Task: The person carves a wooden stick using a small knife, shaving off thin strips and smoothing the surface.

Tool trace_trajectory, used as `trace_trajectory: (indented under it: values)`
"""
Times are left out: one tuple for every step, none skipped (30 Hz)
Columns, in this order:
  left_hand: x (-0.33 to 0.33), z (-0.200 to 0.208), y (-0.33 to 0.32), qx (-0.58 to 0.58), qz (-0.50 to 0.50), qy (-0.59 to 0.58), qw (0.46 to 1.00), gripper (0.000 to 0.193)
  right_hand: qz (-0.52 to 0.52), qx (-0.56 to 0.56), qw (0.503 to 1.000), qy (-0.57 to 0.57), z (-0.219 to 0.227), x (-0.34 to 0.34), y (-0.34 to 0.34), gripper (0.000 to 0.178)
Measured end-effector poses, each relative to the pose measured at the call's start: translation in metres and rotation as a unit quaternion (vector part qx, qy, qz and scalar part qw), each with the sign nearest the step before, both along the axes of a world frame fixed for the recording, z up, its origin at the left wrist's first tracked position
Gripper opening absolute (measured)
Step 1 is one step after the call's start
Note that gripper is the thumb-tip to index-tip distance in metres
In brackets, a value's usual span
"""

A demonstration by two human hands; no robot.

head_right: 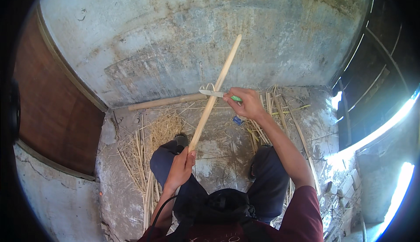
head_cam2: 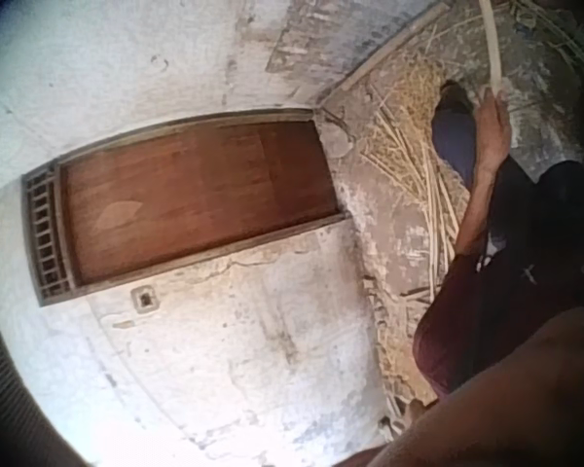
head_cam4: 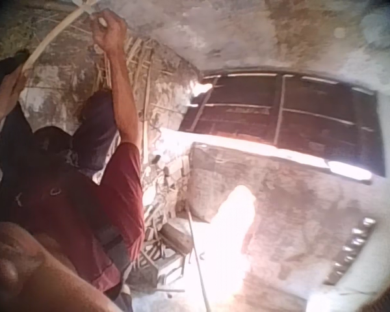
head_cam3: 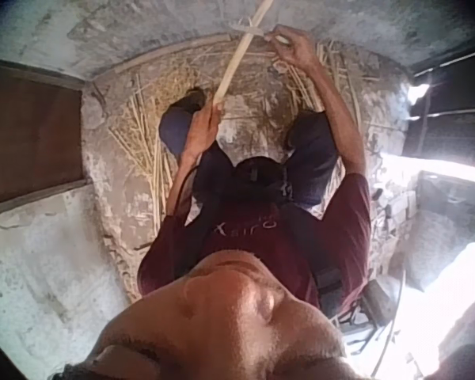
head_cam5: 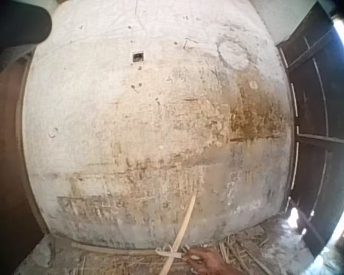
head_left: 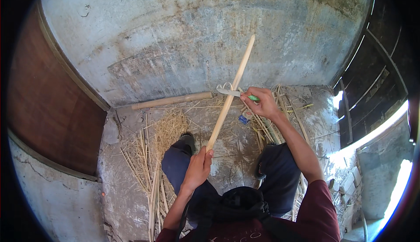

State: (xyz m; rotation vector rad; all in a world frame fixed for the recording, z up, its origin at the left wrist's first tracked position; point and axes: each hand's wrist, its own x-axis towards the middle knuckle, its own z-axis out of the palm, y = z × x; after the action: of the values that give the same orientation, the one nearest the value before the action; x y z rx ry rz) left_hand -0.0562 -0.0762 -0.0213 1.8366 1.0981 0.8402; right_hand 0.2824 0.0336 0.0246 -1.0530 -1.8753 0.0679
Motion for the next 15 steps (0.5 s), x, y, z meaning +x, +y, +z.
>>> trace_trajectory:
  values:
    - [0.0,0.001,-0.001,0.003,-0.001,0.002,1.0,0.023,-0.012,0.009,1.0,-0.006,-0.001,0.001,0.001,0.013]
    - [-0.001,0.002,-0.001,0.006,-0.002,0.004,1.0,0.023,-0.012,0.009,1.0,-0.006,-0.001,0.003,0.004,0.013]
    - [-0.001,0.002,0.0,0.006,-0.002,0.004,1.0,0.023,-0.007,0.008,1.0,0.002,-0.001,0.005,0.006,0.014]
    - [-0.001,0.002,0.0,0.003,-0.002,0.01,1.0,0.023,-0.003,0.007,1.0,0.01,0.0,0.007,0.007,0.014]
    - [-0.002,0.002,0.001,0.0,-0.002,0.017,1.0,0.023,-0.003,0.007,1.0,0.01,-0.001,0.007,0.007,0.014]
    - [-0.003,0.002,0.001,0.0,-0.001,0.017,1.0,0.023,-0.011,-0.007,1.0,0.0,-0.001,0.007,0.007,0.014]
    - [-0.004,0.002,0.001,-0.004,0.0,0.02,1.0,0.023,-0.019,-0.021,1.0,-0.01,-0.001,0.006,0.007,0.014]
    - [-0.005,0.001,0.0,-0.008,0.0,0.023,1.0,0.023,-0.019,-0.02,1.0,-0.01,0.0,0.007,0.008,0.014]
    - [-0.007,0.002,-0.002,-0.009,0.001,0.024,1.0,0.023,-0.03,-0.019,0.999,-0.009,0.002,0.012,0.01,0.015]
    - [-0.007,0.003,-0.005,-0.014,0.002,0.021,1.0,0.023,-0.043,-0.018,0.999,-0.01,0.005,0.021,0.012,0.017]
    - [-0.008,0.004,-0.007,-0.019,0.003,0.018,1.0,0.023,-0.044,-0.018,0.999,-0.011,0.006,0.036,0.017,0.017]
    - [-0.009,0.004,-0.011,-0.019,0.0,0.018,1.0,0.023,-0.091,-0.023,0.995,0.026,0.006,0.056,0.023,0.016]
    - [-0.012,0.002,-0.014,-0.031,0.0,0.033,0.999,0.023,-0.135,-0.028,0.988,0.063,0.009,0.063,0.027,0.016]
    - [-0.014,0.001,-0.017,-0.042,-0.002,0.048,0.998,0.023,-0.135,-0.027,0.988,0.063,0.005,0.063,0.027,0.016]
    - [-0.018,-0.002,-0.017,-0.043,0.0,0.048,0.998,0.023,-0.139,-0.027,0.989,0.047,0.002,0.057,0.023,0.016]
